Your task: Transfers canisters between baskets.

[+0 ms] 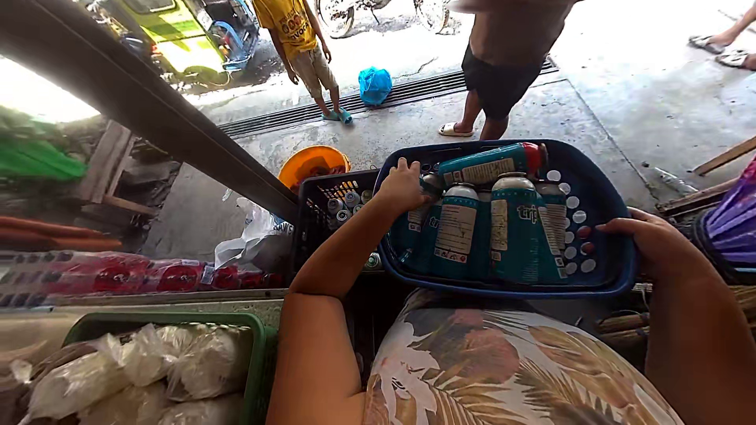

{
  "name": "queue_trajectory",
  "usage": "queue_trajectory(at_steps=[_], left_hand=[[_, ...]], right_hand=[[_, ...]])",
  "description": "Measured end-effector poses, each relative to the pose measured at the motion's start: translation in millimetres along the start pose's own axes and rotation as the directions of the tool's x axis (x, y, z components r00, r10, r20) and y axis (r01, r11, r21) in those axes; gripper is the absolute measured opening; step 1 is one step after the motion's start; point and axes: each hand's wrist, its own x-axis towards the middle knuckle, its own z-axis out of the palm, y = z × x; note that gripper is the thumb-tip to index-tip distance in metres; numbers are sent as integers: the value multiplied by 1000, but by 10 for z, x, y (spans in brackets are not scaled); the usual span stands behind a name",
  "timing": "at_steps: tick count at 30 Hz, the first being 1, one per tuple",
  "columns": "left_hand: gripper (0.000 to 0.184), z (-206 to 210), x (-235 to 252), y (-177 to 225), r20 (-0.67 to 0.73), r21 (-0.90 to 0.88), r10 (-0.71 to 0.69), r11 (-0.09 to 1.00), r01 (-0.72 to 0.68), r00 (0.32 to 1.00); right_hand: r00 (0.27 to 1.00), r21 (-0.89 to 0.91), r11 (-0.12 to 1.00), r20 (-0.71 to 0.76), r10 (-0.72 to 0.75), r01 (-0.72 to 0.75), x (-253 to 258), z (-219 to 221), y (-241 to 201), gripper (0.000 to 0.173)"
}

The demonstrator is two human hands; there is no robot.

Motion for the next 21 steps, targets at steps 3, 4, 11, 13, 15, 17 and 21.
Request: queue_trajectory(at_steps=[3,4,11,13,15,17,21], left_hand=[[95,0,-8,45,86,4,-58,998,58,995],[92,5,3,40,134,-10,-61,998,63,989],[90,-227,-332,-106,-246,-409,86,894,-184,965],[90,-340,-637,-292,-602,-442,76,798,-411,795],[90,-363,-883,-593,-846,-388,-39,727,-566,531],[85,-302,-1008,-948,-934,-348,-219,726,-592,281],[79,67,-908,-1544,-798,-582,-544,808,-96,259]], right_hand=[[1000,-3,1000,6,-3,4,-11,7,3,28],[1000,2,1000,4,-5,5,-13,11,7,28],[1000,8,1000,7,-26,26,27,-22,68,29],[999,6,999,12,-33,33,22,-35,92,29],[999,23,1000,43,-22,21,92,-94,168,27],[997,35,999,80,17,-20,176,-150,244,25],[992,44,996,102,72,-76,264,-202,298,23]])
